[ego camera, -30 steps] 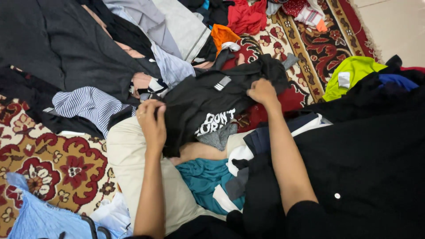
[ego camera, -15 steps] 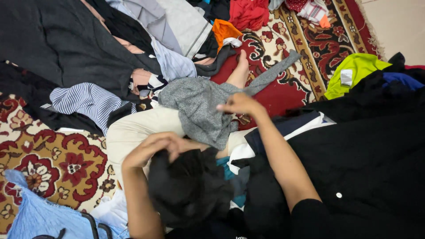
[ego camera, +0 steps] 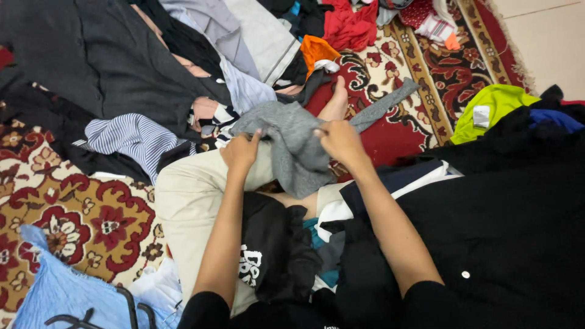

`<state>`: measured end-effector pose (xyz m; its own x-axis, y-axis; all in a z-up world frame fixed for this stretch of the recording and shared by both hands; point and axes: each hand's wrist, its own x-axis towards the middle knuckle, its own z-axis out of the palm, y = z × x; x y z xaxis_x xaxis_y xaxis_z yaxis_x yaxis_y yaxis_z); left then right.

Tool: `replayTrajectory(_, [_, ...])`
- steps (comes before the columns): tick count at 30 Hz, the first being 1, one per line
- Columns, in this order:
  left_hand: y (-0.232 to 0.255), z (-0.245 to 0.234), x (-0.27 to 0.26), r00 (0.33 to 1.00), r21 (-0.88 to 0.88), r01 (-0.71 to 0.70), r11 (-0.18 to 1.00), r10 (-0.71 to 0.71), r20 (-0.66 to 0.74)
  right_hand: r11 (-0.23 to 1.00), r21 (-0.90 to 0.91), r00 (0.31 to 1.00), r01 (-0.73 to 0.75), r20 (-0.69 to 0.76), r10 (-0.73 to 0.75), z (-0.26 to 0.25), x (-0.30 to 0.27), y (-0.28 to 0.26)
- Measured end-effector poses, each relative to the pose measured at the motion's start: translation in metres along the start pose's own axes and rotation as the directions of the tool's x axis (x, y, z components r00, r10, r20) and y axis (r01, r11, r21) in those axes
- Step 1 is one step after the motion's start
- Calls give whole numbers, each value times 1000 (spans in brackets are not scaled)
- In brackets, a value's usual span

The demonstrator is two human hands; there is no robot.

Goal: Picking up clothing items from a pile on the floor and placing them onto hangers

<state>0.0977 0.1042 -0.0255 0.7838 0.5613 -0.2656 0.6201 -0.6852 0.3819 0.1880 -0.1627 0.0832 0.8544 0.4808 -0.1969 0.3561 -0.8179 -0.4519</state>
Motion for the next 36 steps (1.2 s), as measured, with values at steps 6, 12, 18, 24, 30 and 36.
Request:
replayTrajectory(6, [19, 28, 25, 997, -969, 43, 245, -80, 24, 991, 6, 991, -134, -16, 134, -79, -36, 20])
replayTrajectory(12, [45, -17, -7, 973, -980, -176, -97, -168, -159, 917, 397, 881, -23, -426, 207, -107, -40, 103])
replayTrajectory(18, [47, -65, -10, 976, -821, -130, -557, 72, -204, 173, 874, 793, 454, -485, 369, -109, -16, 131])
replayTrajectory(24, [67, -133, -83, 904, -689, -410, 598, 166, -394, 161, 952, 908, 260, -298, 295, -98, -11, 135])
replayTrajectory(30, [79, -71, -128, 748, -554, -272, 787, 535, 392, 382, 917, 977, 117, -176, 123, -116, -54, 2])
replayTrajectory(36, [115, -1, -166, 915, -999, 27, 44, 402, 42, 668, 719, 819, -192, 492, -295, -118, -75, -29])
